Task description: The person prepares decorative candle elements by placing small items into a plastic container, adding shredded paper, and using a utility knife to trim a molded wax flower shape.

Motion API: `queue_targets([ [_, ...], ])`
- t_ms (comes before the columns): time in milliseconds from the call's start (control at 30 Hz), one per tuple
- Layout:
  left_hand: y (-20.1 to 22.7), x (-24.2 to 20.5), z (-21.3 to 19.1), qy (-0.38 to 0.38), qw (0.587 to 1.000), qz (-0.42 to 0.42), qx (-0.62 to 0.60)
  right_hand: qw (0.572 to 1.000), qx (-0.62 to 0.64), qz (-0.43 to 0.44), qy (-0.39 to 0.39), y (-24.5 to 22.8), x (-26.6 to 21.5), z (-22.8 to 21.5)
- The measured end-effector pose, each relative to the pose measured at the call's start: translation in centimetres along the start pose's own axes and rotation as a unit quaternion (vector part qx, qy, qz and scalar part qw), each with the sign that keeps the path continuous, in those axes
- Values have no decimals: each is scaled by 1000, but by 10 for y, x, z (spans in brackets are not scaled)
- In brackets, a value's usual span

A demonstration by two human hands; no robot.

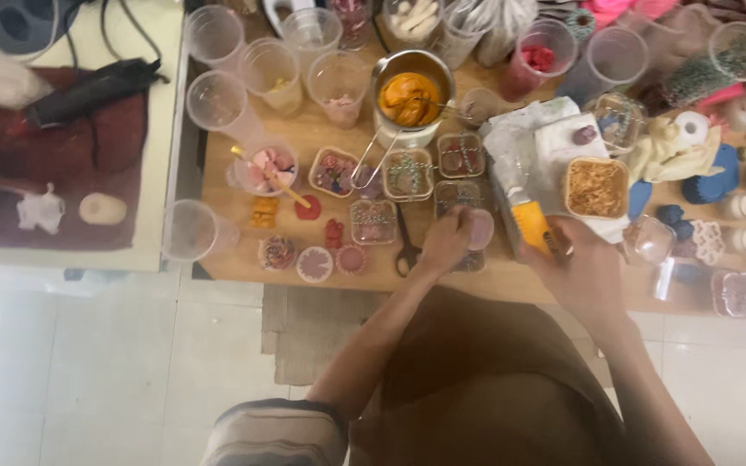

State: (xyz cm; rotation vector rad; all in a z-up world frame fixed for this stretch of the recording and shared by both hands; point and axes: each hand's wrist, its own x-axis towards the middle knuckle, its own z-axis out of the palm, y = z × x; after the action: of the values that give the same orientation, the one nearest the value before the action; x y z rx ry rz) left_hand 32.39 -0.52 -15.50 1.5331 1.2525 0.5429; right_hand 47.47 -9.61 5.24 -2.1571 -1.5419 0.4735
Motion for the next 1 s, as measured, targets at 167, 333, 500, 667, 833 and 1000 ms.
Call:
queue_targets([
  [167,40,-5,-18,36,982,83,163,999,-10,-49,5,13,1,4],
  [333,92,-31,-70,-10,992,-13,127,990,-93,-102,40,9,3,6],
  [500,114,-51,-120,129,971,191,-67,983,-88,-156,30,-3,6,5],
  [667,102,-49,-142,119,962,247,7,969,-81,-232,13,-19,14,4],
  [833,94,-64,-166,134,964,226,41,959,-92,-268,-12,-30,18,8],
  [1000,38,-94,-261,306,938,86,139,961,-60,-267,-28,-26,23,3],
])
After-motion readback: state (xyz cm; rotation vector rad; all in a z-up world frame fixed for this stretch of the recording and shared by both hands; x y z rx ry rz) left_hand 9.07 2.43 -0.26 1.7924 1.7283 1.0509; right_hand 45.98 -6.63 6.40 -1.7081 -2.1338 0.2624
